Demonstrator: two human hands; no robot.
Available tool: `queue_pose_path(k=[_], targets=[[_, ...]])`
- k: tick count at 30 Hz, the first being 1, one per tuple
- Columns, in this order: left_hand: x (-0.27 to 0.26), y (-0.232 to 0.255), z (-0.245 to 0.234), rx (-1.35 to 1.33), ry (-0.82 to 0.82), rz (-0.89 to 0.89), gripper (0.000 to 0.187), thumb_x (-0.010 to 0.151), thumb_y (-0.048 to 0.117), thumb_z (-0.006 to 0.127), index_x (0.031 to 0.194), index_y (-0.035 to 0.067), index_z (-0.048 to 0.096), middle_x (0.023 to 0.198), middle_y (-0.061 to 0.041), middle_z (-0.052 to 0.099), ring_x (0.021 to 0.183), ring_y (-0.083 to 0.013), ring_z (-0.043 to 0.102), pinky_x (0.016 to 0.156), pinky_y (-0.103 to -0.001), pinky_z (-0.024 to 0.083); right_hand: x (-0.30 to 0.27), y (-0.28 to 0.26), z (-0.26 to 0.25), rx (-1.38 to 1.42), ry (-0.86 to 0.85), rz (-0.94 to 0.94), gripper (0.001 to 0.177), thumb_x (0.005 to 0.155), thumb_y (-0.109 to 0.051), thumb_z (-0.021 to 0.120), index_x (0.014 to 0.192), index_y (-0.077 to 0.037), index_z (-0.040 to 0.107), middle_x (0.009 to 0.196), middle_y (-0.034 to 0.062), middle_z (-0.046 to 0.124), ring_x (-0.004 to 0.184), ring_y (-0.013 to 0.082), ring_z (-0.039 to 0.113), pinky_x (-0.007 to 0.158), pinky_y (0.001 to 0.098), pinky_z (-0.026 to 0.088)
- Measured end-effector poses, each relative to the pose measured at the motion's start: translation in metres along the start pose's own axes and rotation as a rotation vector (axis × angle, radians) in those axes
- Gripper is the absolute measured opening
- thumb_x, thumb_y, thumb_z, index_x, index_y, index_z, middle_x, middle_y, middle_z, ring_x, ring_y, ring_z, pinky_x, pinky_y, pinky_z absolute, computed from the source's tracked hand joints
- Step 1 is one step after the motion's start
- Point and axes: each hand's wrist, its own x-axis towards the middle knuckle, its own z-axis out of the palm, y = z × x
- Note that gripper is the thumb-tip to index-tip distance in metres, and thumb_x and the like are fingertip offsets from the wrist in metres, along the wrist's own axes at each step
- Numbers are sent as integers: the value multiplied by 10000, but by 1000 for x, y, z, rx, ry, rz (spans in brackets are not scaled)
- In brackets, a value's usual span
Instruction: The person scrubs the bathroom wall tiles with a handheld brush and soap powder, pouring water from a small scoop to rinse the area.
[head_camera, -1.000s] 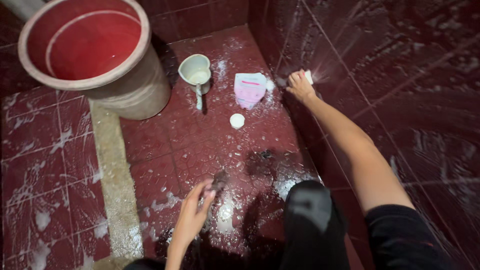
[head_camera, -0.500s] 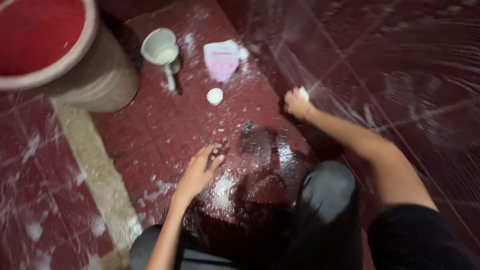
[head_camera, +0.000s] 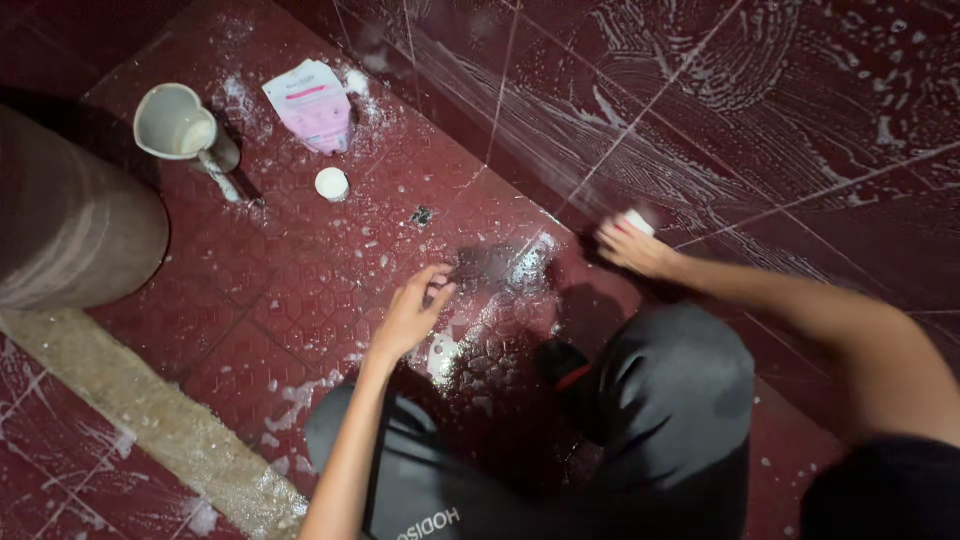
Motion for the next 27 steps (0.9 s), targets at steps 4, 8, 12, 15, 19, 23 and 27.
queue_pose_path(k=[4, 8, 12, 15, 19, 23, 27], targets=[[-5, 7, 1, 48, -13, -63, 359, 822, 270, 552, 1137, 100, 532, 981, -101, 614, 869, -202, 594, 780, -342, 471, 100, 63, -46, -119, 136, 166, 377, 752, -228, 485, 1120, -155, 521, 1214, 115, 441, 1152, 279, 365, 934, 393, 299], [-2, 10, 10, 55, -53, -18, 366, 819, 287, 554, 1130, 97, 535, 983, -96, 616, 886, -184, 593, 774, -330, 461, 82, 54, -38, -145, 173, 132, 368, 760, -267, 478, 1110, -168, 528, 1234, 97, 435, 1136, 265, 367, 884, 388, 325], [9, 9, 24, 11, -107, -27, 364, 808, 283, 547, 1117, 89, 542, 930, -86, 630, 841, -172, 613, 724, -318, 474, -52, -33, 36, -57, 65, -64, 403, 725, -283, 488, 1089, -114, 525, 1219, 120, 437, 1152, 271, 353, 936, 397, 285], [24, 10, 44, 42, -176, 18, 355, 810, 274, 558, 1110, 84, 546, 901, -72, 635, 813, -158, 611, 726, -293, 469, -172, -83, 83, 128, -187, -84, 362, 750, -269, 468, 1069, -109, 532, 1204, 125, 438, 1154, 286, 357, 945, 414, 280], [32, 13, 64, 80, -297, 79, 340, 827, 265, 552, 1110, 76, 545, 848, -52, 642, 758, -129, 599, 713, -262, 478, -234, -157, 83, 304, -351, -3, 314, 783, -251, 442, 1041, -102, 541, 1185, 133, 439, 1157, 307, 361, 956, 437, 274], [34, 33, 62, 53, -312, 77, 339, 813, 249, 567, 1101, 71, 546, 822, -49, 633, 736, -113, 571, 692, -263, 468, -139, -91, 75, 145, -15, 91, 392, 744, -226, 453, 1120, -119, 441, 1239, 154, 410, 1198, 292, 336, 1003, 448, 261], [35, 40, 53, 63, -286, 109, 342, 813, 230, 561, 1108, 56, 539, 842, -47, 622, 735, -117, 567, 684, -263, 468, -15, -7, 1, 1, 147, 220, 341, 738, -237, 501, 1054, -109, 495, 1184, 116, 471, 1114, 235, 407, 881, 365, 343]])
